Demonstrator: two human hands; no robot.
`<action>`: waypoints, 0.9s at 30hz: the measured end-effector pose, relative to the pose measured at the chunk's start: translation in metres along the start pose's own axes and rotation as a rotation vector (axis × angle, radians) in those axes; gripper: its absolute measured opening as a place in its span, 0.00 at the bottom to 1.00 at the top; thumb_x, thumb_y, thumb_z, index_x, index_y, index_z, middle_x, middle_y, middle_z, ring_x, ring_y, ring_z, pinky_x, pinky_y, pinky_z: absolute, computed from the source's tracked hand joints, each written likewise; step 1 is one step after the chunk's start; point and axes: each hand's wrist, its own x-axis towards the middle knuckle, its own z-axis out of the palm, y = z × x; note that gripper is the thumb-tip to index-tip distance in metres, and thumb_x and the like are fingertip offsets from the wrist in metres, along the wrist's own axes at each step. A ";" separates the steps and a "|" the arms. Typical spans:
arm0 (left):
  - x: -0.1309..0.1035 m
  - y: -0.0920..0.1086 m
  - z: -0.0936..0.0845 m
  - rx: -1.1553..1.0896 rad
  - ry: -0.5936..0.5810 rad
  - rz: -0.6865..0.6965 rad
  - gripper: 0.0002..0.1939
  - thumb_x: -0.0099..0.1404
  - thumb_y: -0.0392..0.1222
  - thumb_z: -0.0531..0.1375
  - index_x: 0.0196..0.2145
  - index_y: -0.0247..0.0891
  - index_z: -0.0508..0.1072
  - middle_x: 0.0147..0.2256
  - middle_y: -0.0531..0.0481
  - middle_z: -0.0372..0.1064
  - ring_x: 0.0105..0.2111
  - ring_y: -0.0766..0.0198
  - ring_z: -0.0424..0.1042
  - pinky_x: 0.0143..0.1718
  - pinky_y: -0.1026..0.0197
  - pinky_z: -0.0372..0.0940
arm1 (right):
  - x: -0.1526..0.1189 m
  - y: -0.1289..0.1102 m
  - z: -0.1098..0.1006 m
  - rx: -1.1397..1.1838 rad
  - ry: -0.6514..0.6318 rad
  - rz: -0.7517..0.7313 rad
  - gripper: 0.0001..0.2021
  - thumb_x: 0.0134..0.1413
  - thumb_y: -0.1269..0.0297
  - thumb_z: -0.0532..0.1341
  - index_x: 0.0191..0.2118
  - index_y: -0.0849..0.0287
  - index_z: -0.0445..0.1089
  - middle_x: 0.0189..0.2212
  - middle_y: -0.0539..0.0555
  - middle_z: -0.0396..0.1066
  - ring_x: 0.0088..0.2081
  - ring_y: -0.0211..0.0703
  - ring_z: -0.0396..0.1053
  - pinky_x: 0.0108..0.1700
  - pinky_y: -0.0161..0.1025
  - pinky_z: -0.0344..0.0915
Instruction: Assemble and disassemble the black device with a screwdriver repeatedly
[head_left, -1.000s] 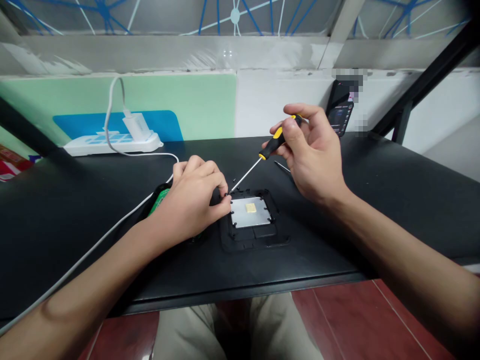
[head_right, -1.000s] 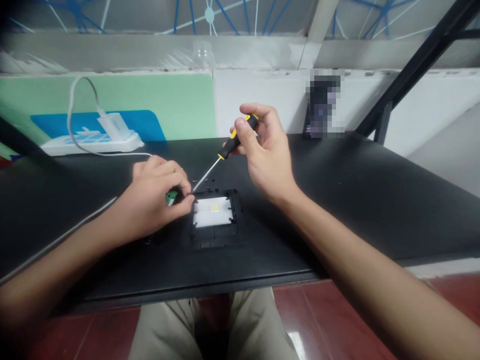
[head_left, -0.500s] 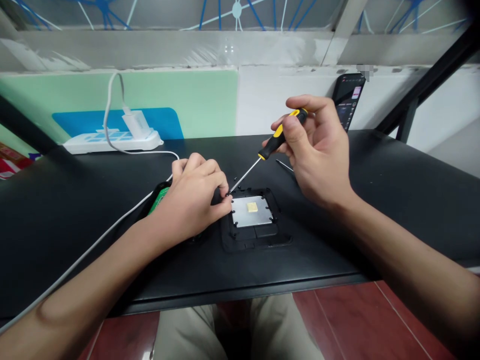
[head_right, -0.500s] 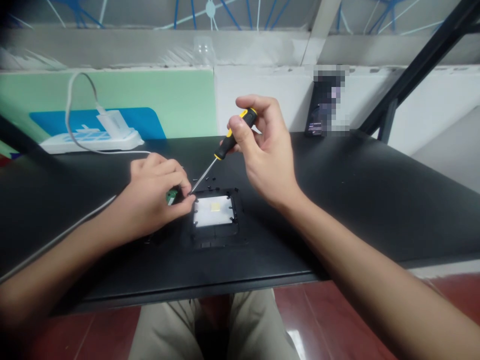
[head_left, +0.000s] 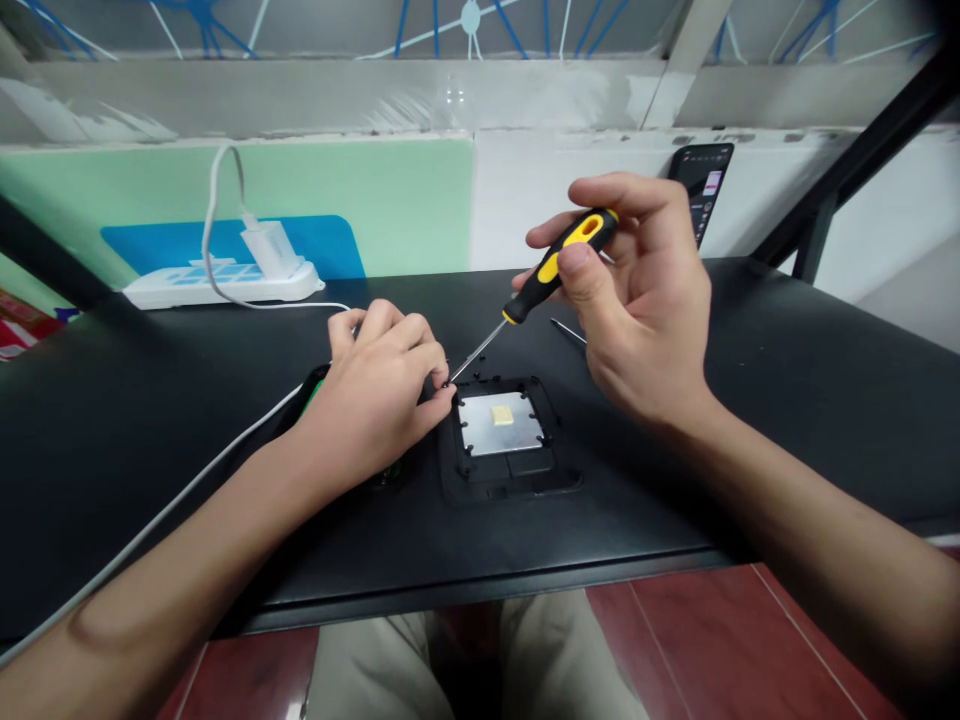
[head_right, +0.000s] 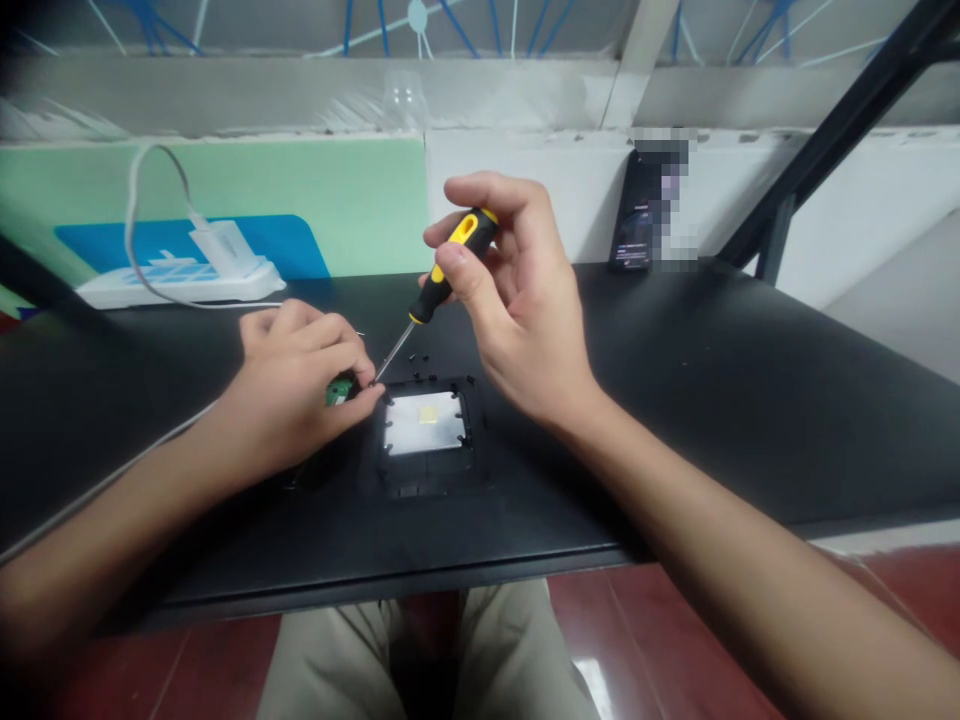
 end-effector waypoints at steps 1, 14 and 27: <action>0.000 0.000 0.000 0.003 0.002 0.001 0.07 0.65 0.39 0.61 0.29 0.42 0.70 0.38 0.49 0.71 0.46 0.48 0.64 0.52 0.41 0.52 | 0.000 -0.001 0.000 0.024 -0.017 -0.013 0.12 0.63 0.57 0.63 0.50 0.44 0.65 0.49 0.50 0.74 0.56 0.44 0.73 0.52 0.45 0.78; 0.001 0.002 -0.003 0.019 0.033 -0.030 0.06 0.67 0.45 0.64 0.34 0.43 0.71 0.41 0.48 0.72 0.47 0.46 0.65 0.50 0.41 0.53 | -0.008 -0.013 0.010 -0.056 0.078 -0.076 0.16 0.62 0.64 0.65 0.52 0.45 0.64 0.55 0.48 0.68 0.53 0.41 0.76 0.49 0.37 0.79; 0.001 0.005 -0.010 -0.100 -0.117 -0.021 0.17 0.71 0.57 0.58 0.43 0.40 0.72 0.46 0.44 0.69 0.46 0.48 0.65 0.48 0.45 0.58 | 0.019 0.032 -0.024 -0.328 0.148 -0.314 0.19 0.61 0.56 0.65 0.56 0.45 0.65 0.29 0.44 0.64 0.29 0.32 0.69 0.29 0.33 0.72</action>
